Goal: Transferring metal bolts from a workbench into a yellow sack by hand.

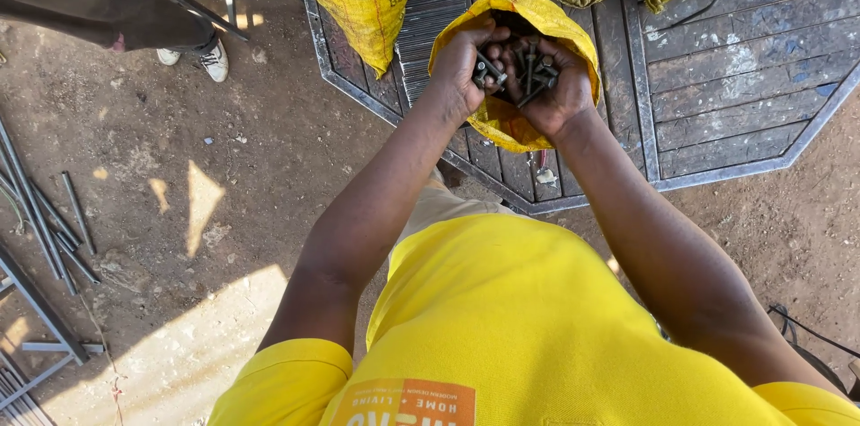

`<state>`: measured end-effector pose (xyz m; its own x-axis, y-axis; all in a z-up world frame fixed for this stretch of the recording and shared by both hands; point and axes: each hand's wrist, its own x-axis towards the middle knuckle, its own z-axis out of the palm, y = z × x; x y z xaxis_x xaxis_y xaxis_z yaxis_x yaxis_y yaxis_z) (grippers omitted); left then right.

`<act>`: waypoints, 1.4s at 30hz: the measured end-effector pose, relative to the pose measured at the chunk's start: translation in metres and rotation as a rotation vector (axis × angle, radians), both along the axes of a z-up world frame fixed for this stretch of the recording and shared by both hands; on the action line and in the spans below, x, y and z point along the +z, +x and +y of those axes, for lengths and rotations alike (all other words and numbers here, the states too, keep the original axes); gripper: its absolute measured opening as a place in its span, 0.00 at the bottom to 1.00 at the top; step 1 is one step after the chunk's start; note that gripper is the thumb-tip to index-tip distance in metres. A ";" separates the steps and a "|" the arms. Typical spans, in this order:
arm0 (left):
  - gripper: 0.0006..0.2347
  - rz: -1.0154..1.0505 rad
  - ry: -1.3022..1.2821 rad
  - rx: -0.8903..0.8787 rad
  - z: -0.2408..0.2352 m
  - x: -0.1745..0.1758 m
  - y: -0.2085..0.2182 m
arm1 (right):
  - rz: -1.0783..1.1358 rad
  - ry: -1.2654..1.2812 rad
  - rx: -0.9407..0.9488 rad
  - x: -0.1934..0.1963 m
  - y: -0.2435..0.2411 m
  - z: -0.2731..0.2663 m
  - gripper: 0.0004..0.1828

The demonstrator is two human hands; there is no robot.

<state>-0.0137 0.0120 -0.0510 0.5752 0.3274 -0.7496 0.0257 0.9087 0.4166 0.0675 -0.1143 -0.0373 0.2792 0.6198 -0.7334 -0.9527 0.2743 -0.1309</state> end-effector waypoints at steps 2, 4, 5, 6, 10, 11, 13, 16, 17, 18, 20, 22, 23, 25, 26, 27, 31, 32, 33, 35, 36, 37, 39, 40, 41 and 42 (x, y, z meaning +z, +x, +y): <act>0.08 -0.143 -0.041 0.080 0.000 -0.005 0.000 | 0.038 0.014 -0.059 -0.001 -0.002 -0.003 0.20; 0.09 -0.199 -0.044 0.101 -0.003 -0.001 -0.002 | 0.034 0.036 -0.097 0.004 -0.003 -0.004 0.17; 0.09 -0.256 -0.044 0.122 -0.004 0.001 -0.003 | 0.029 0.062 -0.135 0.007 -0.004 -0.003 0.14; 0.09 -0.257 -0.041 0.121 -0.006 0.003 -0.004 | 0.029 0.065 -0.136 0.005 -0.003 -0.002 0.14; 0.16 -0.364 0.094 0.095 -0.020 0.016 -0.004 | 0.074 0.029 -0.218 0.024 -0.010 0.000 0.14; 0.20 -0.382 0.176 0.088 -0.023 0.021 -0.002 | 0.056 -0.026 -0.194 0.035 -0.014 0.002 0.18; 0.22 -0.335 0.208 0.066 -0.031 0.027 0.006 | 0.123 -0.004 -0.267 0.042 -0.018 0.004 0.17; 0.27 -0.269 0.266 0.014 -0.047 0.043 0.009 | 0.185 0.089 -0.353 0.040 -0.021 0.002 0.14; 0.28 -0.247 0.297 -0.013 -0.050 0.051 0.010 | 0.182 0.162 -0.364 0.038 -0.021 0.002 0.12; 0.28 -0.245 0.294 -0.015 -0.056 0.057 0.009 | 0.183 0.159 -0.367 0.026 -0.020 0.000 0.12; 0.35 -0.180 0.374 -0.099 -0.066 0.070 0.008 | 0.249 0.393 -0.397 0.002 -0.016 -0.002 0.14; 0.38 -0.146 0.413 -0.142 -0.071 0.084 0.005 | 0.129 0.332 -0.354 -0.010 -0.013 -0.002 0.15; 0.41 -0.114 0.453 -0.182 -0.074 0.092 0.004 | 0.007 0.272 -0.307 -0.016 -0.011 -0.001 0.15; 0.44 -0.085 0.497 -0.224 -0.071 0.107 0.004 | 0.001 0.283 -0.297 -0.007 -0.012 0.001 0.18; 0.48 -0.053 0.539 -0.264 -0.070 0.114 0.003 | -0.003 0.290 -0.285 -0.002 -0.013 0.002 0.21; 0.48 -0.053 0.540 -0.264 -0.067 0.128 0.000 | -0.003 0.291 -0.285 -0.006 -0.010 0.000 0.21; 0.45 0.083 0.878 -0.286 -0.056 0.134 -0.007 | 0.227 0.365 -0.282 0.000 -0.001 0.003 0.15; 0.42 0.107 1.111 -0.161 -0.056 0.122 -0.008 | 0.306 0.361 -0.262 0.006 0.000 0.003 0.16; 0.42 0.107 1.112 -0.160 -0.055 0.120 -0.008 | 0.306 0.361 -0.261 0.010 0.001 0.002 0.16; 0.27 0.220 1.401 0.081 -0.050 0.116 -0.007 | 0.266 0.258 -0.296 0.019 0.006 0.004 0.14; 0.27 0.221 1.401 0.087 -0.054 0.106 -0.005 | 0.264 0.258 -0.291 0.030 0.003 0.003 0.14; 0.22 0.203 1.411 0.046 -0.057 0.096 -0.003 | 0.229 0.233 -0.269 0.042 -0.001 0.002 0.13; 0.17 0.189 1.431 0.028 -0.065 0.085 0.001 | 0.186 0.221 -0.229 0.054 -0.001 0.000 0.13; 0.13 0.170 1.346 0.041 -0.071 0.082 0.003 | 0.148 0.232 -0.209 0.053 0.001 -0.001 0.14; 0.15 0.150 1.262 0.054 -0.076 0.080 0.005 | 0.111 0.245 -0.191 0.052 0.003 -0.002 0.15; 0.15 0.156 1.261 0.068 -0.080 0.084 0.007 | 0.110 0.245 -0.177 0.056 0.006 -0.002 0.15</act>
<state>-0.0065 -0.0684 0.0327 0.4636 0.8849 0.0441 0.1215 -0.1128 0.9862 0.0731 -0.1163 0.0184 0.3258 0.7308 -0.5999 -0.8922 0.4475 0.0606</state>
